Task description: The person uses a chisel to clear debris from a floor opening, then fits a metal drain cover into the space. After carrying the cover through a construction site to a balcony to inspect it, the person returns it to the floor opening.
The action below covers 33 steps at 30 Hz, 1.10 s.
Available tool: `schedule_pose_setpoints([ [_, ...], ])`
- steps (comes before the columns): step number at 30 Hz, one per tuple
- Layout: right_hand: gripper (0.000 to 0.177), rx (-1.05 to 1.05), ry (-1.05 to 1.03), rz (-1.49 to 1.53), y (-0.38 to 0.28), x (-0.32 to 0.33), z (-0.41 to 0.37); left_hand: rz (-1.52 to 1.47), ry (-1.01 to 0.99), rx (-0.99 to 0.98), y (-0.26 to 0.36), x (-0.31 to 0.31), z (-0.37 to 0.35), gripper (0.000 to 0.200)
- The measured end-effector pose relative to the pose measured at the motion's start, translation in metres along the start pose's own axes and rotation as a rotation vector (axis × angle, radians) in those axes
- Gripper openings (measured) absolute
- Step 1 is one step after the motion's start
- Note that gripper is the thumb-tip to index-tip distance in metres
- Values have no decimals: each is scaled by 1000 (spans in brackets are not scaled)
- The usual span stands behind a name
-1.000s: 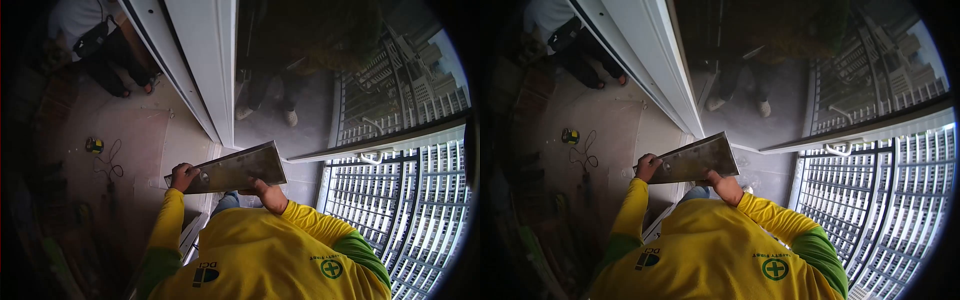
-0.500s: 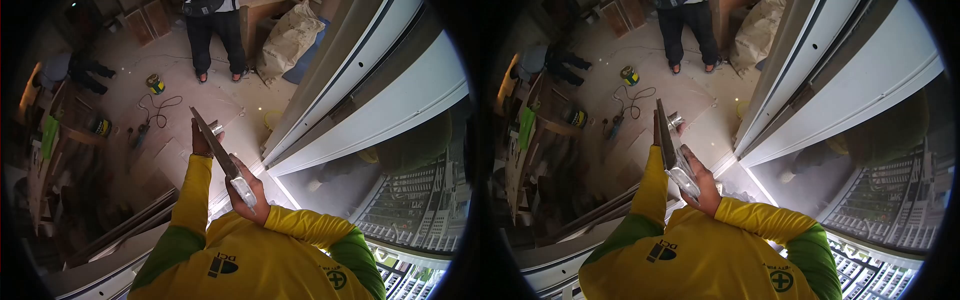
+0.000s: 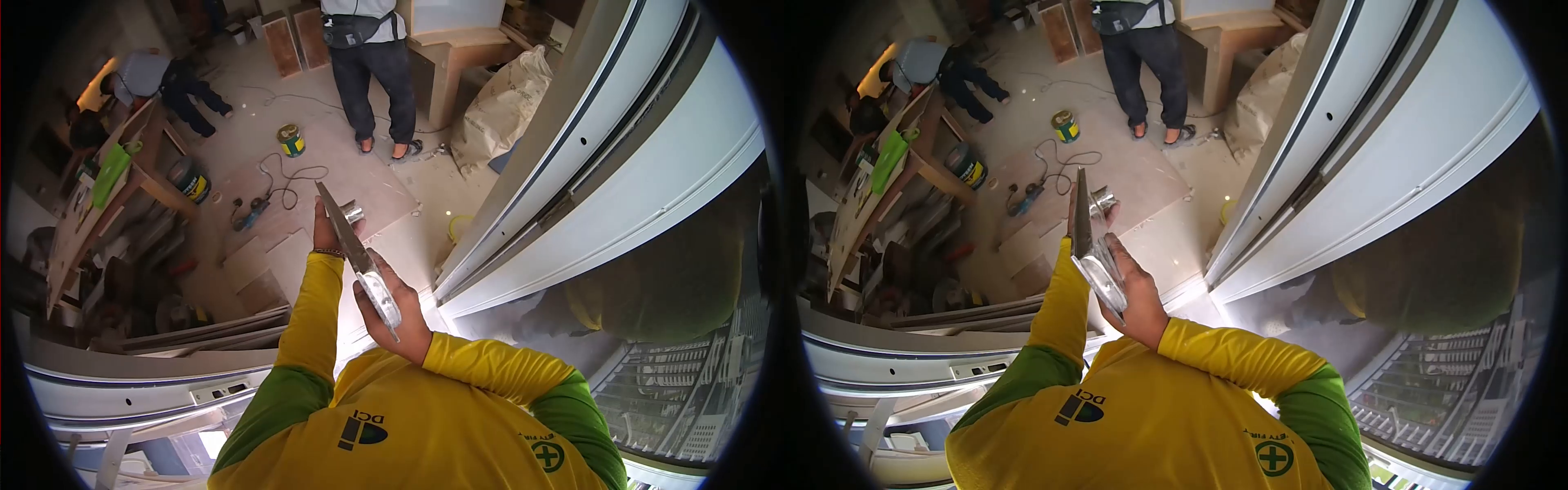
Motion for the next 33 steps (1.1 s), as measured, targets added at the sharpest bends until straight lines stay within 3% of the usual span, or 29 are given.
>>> schedule_pose_setpoints([
  [9,47,-21,-68,31,-5,26,-25,-89,-8,-2,-7,2,-27,72],
  [12,46,-10,-94,74,-3,35,-29,-70,-21,-4,2,1,-37,81],
  [14,57,-124,-202,172,18,40,-31,28,5,39,18,-6,-54,93],
  [16,47,-122,-191,213,34,45,-30,25,-2,47,30,-9,-63,100],
  [18,39,-165,-153,92,39,55,-32,206,68,48,37,-8,-71,98],
  [20,39,-271,-139,118,45,62,-32,163,70,15,43,-14,-84,90],
  [21,32,-417,-140,282,114,55,-44,114,80,6,43,-11,-84,79],
  [22,32,-418,-153,276,113,56,-43,66,90,-3,44,-8,-82,67],
  [24,26,-548,-66,110,110,59,-39,32,89,3,43,-1,-78,63],
  [25,24,-429,-32,313,116,51,-36,12,81,14,42,4,-75,58],
  [29,29,-345,87,251,124,42,-23,4,92,20,39,27,-59,59],
  [33,35,-439,118,311,162,31,-8,-11,90,46,27,56,-40,62],
])
Point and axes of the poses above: each hand's wrist, its own z-axis towards the middle knuckle, its own x-axis out of the back of the hand, y = z × x, the point moved 4 cm from there along z, towards the middle knuckle, and after that the axes turned 7 degrees about -x, right-handed, at the moved point
